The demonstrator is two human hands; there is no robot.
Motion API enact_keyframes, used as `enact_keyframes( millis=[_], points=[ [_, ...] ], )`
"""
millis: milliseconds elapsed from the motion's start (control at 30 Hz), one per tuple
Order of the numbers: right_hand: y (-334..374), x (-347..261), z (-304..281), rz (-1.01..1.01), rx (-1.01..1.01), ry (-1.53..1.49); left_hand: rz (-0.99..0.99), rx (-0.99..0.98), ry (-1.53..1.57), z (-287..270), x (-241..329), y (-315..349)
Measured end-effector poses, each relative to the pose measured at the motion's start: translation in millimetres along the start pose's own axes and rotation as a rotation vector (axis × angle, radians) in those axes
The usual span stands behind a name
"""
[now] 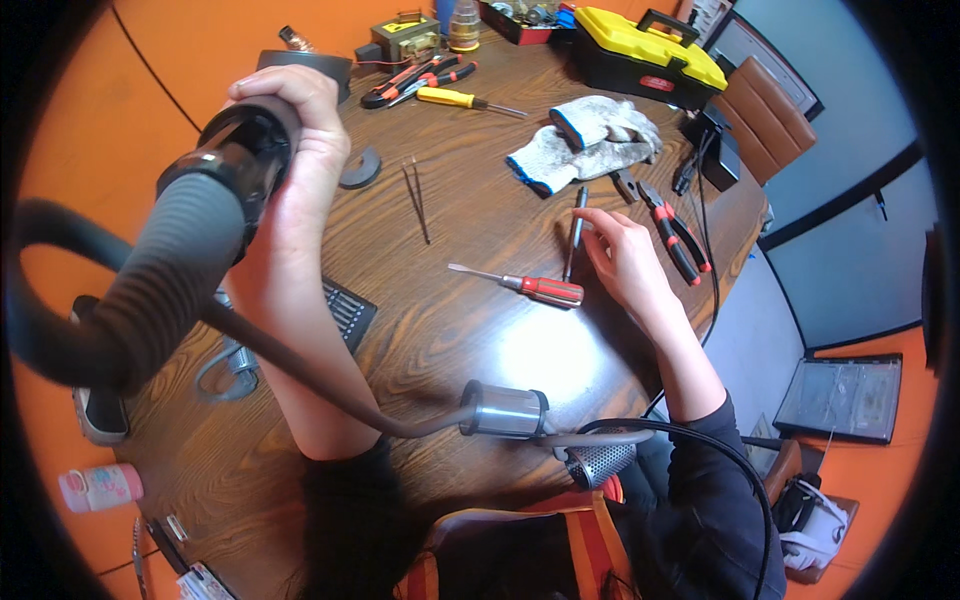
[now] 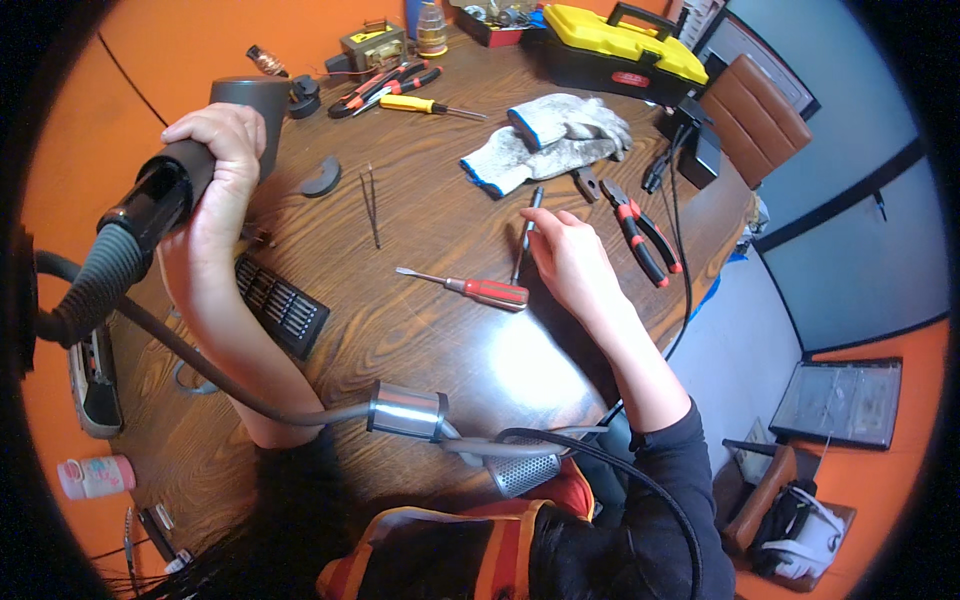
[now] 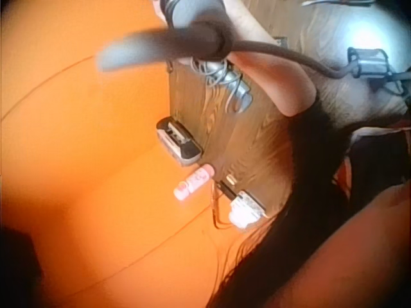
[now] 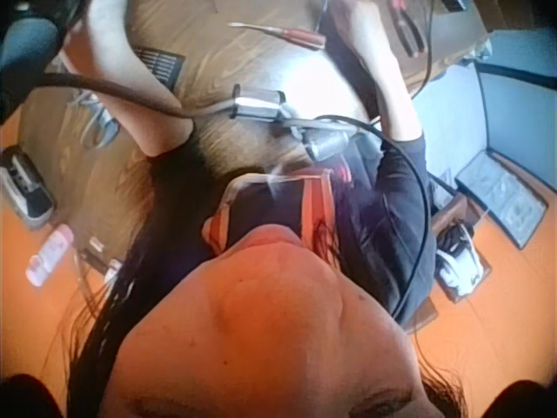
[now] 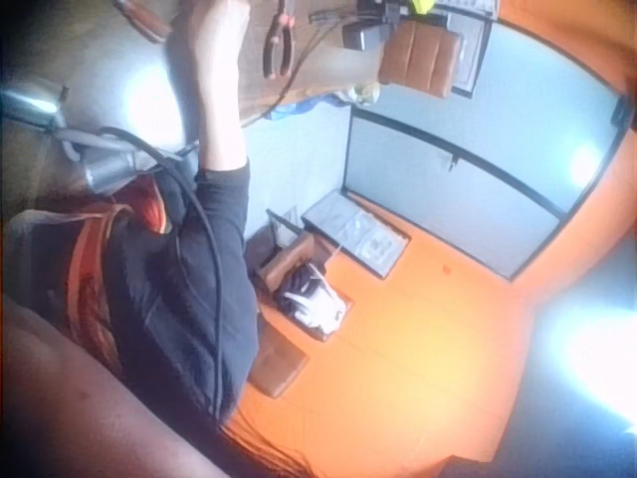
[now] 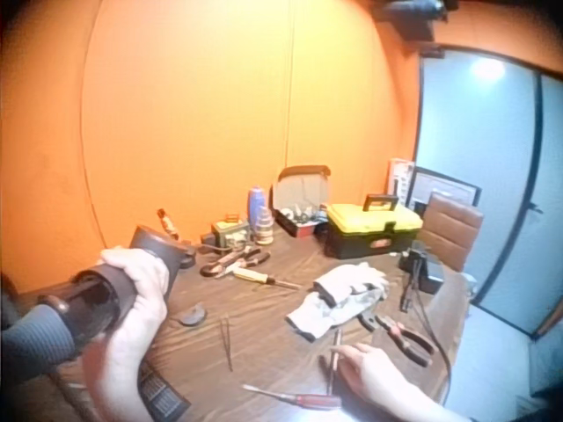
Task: The person uses a screwdriver to remove screws from the base and handle of a hairdryer. They detach the lower housing and set it aside on the table.
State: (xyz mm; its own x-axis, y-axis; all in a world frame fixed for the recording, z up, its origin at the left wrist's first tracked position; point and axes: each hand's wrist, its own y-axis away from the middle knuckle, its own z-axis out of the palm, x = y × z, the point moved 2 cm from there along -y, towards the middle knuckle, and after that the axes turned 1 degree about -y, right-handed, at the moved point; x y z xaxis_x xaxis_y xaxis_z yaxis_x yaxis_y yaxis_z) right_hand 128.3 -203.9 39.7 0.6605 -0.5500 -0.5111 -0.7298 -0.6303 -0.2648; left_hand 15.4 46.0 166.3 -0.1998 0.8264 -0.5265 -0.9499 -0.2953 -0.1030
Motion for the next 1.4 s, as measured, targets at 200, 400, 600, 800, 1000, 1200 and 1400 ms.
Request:
enact_keyframes(
  millis=[200, 400, 600, 800, 1000, 1200, 1400],
  points=[
    [-11.0, 3.3, 15.0, 0.166, -0.056, -0.027, -0.047, -0.089, -0.012, -1.2, 8.8, -2.7],
    [-6.1, -3.9, -5.6, 0.463, -0.184, -0.681, -0.058, -0.076, -0.247, -5.0, 14.4, -2.7],
    [-17.3, -56.6, -67.2, 0.103, 0.133, -0.914, -0.029, 0.033, -0.425, -12.9, -0.2, -10.5],
    [-28.4, -108.9, -97.5, -0.363, 0.251, -1.017, 0.061, 0.182, -0.500, -16.1, -16.7, -3.2],
    [-17.8, -108.4, -98.6, -0.432, 0.555, -1.114, 0.179, 0.176, -0.805, -16.3, -22.6, -9.2],
    [-8.7, -84.2, -83.1, -0.225, 0.642, -1.204, -0.105, -0.137, -0.883, -9.7, -7.3, -9.3],
    [-4.6, -50.3, -76.4, -0.145, 0.754, -1.176, 0.036, 0.030, -1.143, -40.0, -18.6, -27.2]
  ],
)
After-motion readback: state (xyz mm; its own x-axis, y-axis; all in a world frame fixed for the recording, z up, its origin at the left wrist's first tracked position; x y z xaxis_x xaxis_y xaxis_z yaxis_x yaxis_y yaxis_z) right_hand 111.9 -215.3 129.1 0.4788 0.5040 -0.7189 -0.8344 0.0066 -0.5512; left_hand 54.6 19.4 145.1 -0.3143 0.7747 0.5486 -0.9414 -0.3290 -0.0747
